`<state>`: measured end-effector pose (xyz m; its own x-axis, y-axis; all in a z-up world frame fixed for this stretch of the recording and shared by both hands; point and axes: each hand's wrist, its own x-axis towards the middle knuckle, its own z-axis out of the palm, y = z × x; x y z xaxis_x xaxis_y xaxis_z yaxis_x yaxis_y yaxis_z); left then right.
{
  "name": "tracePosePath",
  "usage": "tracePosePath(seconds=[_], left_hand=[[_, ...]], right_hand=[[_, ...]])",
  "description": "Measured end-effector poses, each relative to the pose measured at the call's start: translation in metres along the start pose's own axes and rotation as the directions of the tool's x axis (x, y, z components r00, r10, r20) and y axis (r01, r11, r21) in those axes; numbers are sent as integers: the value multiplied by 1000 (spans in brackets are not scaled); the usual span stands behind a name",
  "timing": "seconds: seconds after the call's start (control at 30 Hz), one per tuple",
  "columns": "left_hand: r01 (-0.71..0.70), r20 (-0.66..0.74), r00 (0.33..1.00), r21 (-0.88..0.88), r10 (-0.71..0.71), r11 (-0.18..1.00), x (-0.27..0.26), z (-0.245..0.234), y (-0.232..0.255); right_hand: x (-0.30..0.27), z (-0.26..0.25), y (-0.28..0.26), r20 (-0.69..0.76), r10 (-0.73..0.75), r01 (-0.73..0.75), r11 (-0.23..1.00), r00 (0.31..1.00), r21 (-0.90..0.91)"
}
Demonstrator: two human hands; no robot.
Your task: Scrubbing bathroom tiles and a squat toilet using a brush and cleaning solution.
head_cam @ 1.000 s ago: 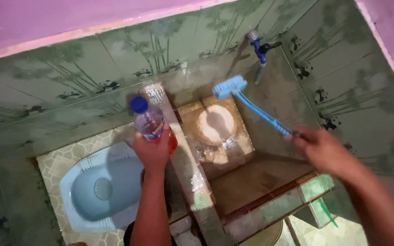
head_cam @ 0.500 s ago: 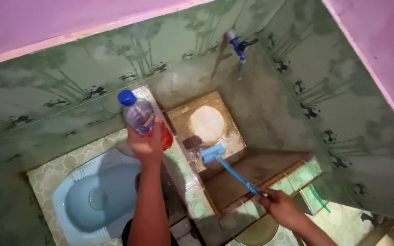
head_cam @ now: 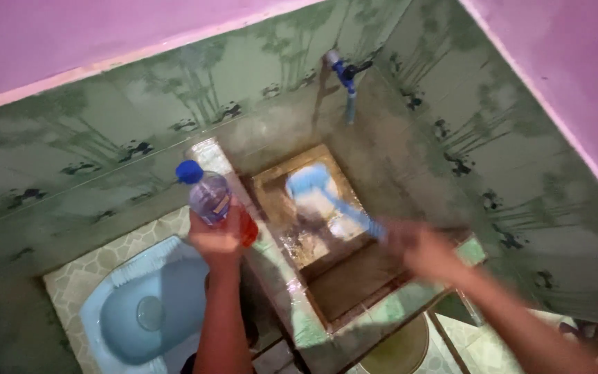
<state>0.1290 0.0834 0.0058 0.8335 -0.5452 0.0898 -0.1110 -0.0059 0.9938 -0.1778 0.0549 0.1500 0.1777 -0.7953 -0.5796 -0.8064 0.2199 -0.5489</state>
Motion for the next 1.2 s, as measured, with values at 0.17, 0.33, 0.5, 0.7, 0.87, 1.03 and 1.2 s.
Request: tracePosePath(seconds=[0.17,0.33,0.5,0.7,0.87,1.03,1.2], left_hand=[[-162,-49,983,198,175,967,11,-31,-30],[50,-91,996,323,-22,945,19,-47,-23],[33,-104,995,327,2,944,24,-50,-26],[4,-72,997,283,17,959,35,-42,-17],[-1,-79,997,210,18,978,33,-24,-22],[-33,-5,999,299,36,954,19,-4,-19],[-55,108,994,221,32,974,21,-7,-27]], right_hand=[[102,-44,-84,-101,-65,33,957,993,-289],[261,52,-49,-16,-253,246,953,967,-176],[322,160,13,-102,11,-13,1000,995,-16],[83,23,-129,-273,46,-10,991,961,131],[148,28,-108,-270,51,-28,996,962,90],[281,94,-28,-54,83,-84,996,995,-5],[206,51,-46,-111,51,-34,987,993,156]])
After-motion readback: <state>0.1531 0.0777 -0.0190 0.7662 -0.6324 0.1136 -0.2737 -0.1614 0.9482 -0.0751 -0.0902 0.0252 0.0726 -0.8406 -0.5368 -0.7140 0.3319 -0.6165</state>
